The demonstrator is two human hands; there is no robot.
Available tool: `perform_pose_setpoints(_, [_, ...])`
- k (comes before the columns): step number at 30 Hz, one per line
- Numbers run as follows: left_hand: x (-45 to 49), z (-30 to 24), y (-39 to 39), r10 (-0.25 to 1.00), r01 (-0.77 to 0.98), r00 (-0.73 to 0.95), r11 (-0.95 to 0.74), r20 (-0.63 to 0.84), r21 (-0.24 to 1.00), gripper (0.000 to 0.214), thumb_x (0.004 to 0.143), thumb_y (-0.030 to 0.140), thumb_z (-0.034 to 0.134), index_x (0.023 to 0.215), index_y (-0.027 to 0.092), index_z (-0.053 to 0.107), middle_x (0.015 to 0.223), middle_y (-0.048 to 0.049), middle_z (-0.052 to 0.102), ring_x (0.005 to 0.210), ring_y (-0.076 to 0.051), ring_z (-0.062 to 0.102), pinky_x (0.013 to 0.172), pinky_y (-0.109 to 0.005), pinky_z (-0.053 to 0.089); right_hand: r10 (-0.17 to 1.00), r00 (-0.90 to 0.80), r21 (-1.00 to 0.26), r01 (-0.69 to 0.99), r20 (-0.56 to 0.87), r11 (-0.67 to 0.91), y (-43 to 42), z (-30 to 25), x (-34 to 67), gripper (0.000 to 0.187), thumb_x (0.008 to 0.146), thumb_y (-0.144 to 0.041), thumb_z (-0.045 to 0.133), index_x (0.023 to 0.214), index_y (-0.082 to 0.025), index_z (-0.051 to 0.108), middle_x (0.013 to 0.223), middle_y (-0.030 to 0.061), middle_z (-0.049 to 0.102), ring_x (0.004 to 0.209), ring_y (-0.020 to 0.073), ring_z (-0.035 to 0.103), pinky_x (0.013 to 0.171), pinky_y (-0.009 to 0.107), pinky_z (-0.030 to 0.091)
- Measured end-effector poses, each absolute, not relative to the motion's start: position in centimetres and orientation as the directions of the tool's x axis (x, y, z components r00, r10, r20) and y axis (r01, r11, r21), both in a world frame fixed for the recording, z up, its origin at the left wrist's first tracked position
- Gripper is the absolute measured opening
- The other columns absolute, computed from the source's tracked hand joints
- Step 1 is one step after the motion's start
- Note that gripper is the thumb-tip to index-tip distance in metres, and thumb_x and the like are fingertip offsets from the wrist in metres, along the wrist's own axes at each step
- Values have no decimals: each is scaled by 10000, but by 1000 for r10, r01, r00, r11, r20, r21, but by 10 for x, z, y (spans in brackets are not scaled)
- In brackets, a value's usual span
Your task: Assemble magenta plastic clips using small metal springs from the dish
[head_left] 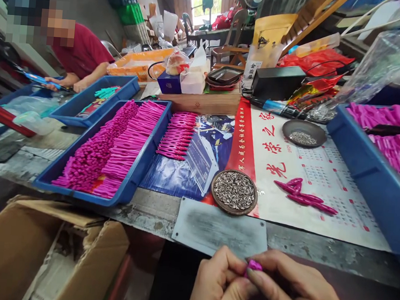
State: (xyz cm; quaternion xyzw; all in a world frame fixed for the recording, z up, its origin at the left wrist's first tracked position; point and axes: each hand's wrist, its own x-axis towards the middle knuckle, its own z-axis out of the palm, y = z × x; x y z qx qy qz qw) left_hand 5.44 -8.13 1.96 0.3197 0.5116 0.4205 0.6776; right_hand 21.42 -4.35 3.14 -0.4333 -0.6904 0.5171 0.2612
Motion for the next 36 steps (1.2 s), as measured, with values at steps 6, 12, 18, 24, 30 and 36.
perform_pose_setpoints(6, [53, 21, -75, 856, -278, 229, 514, -463, 812, 416, 780, 517, 724, 778, 163, 504, 652, -24, 641, 593, -105, 598, 570, -202, 423, 851, -461, -958, 245, -253, -152, -35, 28, 206, 345, 908, -487, 584, 738, -192, 639, 609, 6, 611, 533, 145, 573, 485, 202, 458])
perform_pose_setpoints(12, [55, 16, -73, 801, -361, 247, 598, -545, 716, 458, 699, 503, 789, 779, 155, 501, 692, -48, 689, 556, -117, 648, 524, -195, 491, 794, -441, -895, 54, -418, -442, -29, 13, 202, 439, 800, -544, 716, 638, -162, 574, 516, -24, 531, 434, 90, 477, 406, 175, 375])
perform_pose_setpoints(18, [49, 21, -65, 752, -393, 327, 659, -572, 641, 392, 713, 411, 784, 842, 149, 522, 730, -65, 704, 590, -144, 682, 520, -206, 527, 734, -434, -808, -23, -523, -589, -22, 13, 201, 467, 709, -515, 811, 625, -158, 522, 448, -46, 501, 360, 49, 409, 353, 133, 243])
perform_pose_setpoints(24, [47, 25, -53, 697, -397, 410, 717, -588, 573, 218, 769, 274, 711, 838, 138, 555, 738, -75, 701, 614, -153, 688, 535, -235, 560, 698, -436, -758, -53, -568, -650, -13, 18, 199, 463, 654, -482, 848, 604, -165, 514, 408, -72, 457, 324, 21, 321, 323, 123, 186])
perform_pose_setpoints(30, [48, 28, -46, 672, -372, 436, 741, -599, 560, 81, 828, 186, 620, 810, 112, 591, 710, -66, 683, 592, -131, 673, 529, -214, 554, 677, -434, -732, -56, -594, -679, -9, 14, 201, 454, 643, -465, 863, 618, -160, 527, 423, -82, 447, 332, 7, 289, 321, 114, 184])
perform_pose_setpoints(36, [50, 31, -43, 636, -326, 446, 770, -630, 548, 60, 841, 153, 586, 809, 103, 583, 687, -76, 680, 562, -141, 666, 513, -231, 553, 685, -433, -742, -51, -587, -668, -10, 15, 199, 461, 647, -465, 854, 614, -171, 501, 422, -88, 440, 320, 10, 291, 316, 121, 175])
